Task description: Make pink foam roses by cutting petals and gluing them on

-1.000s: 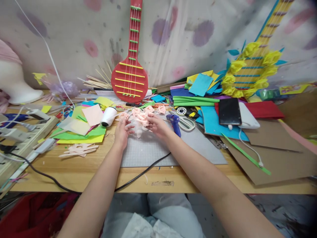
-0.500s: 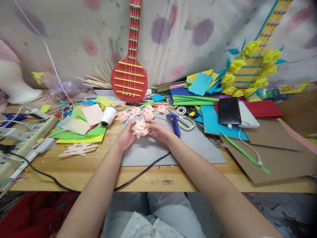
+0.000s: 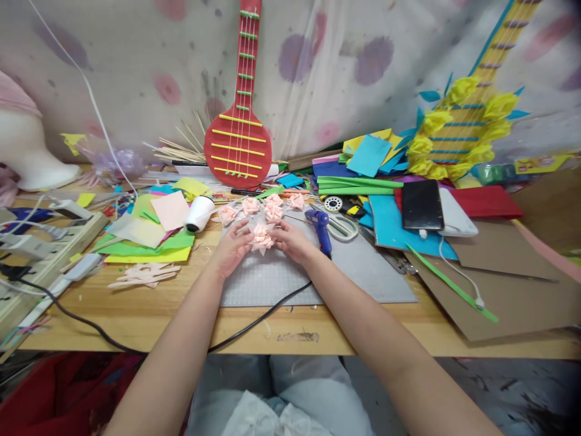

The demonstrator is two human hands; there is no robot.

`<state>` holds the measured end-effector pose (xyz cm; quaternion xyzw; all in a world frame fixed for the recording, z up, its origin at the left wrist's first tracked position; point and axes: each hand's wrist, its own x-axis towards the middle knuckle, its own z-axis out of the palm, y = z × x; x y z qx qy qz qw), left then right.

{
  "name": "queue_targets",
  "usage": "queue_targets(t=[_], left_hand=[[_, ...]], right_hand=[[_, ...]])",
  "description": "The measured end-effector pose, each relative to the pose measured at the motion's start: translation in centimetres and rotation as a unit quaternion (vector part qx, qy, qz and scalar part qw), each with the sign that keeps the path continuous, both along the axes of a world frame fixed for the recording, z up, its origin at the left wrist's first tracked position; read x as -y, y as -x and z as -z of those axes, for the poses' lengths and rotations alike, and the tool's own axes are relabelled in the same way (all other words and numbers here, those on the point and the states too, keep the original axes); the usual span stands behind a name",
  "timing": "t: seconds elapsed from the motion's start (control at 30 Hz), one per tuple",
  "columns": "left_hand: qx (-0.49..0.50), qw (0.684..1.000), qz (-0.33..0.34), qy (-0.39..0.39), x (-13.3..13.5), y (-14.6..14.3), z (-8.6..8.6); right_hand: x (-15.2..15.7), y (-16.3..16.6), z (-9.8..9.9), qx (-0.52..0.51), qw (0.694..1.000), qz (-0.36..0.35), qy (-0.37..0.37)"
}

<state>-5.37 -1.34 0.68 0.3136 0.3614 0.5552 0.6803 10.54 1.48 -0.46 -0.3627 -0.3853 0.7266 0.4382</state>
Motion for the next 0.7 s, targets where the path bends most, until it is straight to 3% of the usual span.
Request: queue_targets(t=[0.17,0.53,0.7], left_hand=[[-0.01,1.0,-0.018,0.001,-0.2,-0.2,0.1],[-0.013,0.998,-0.057,0.033,-0.3,-0.3,0.4],[-0.015,0.997,-0.072,0.04,-0.2,-0.3,0.3]], right_hand=[[0.0,0.3,0.4,0.015,0.999,0.014,-0.035],[1.6,0.1,-0.3,-0.032,0.999,0.02,0.01],[1.4,0.0,0.3,-0.017,1.0,0.014,0.0]])
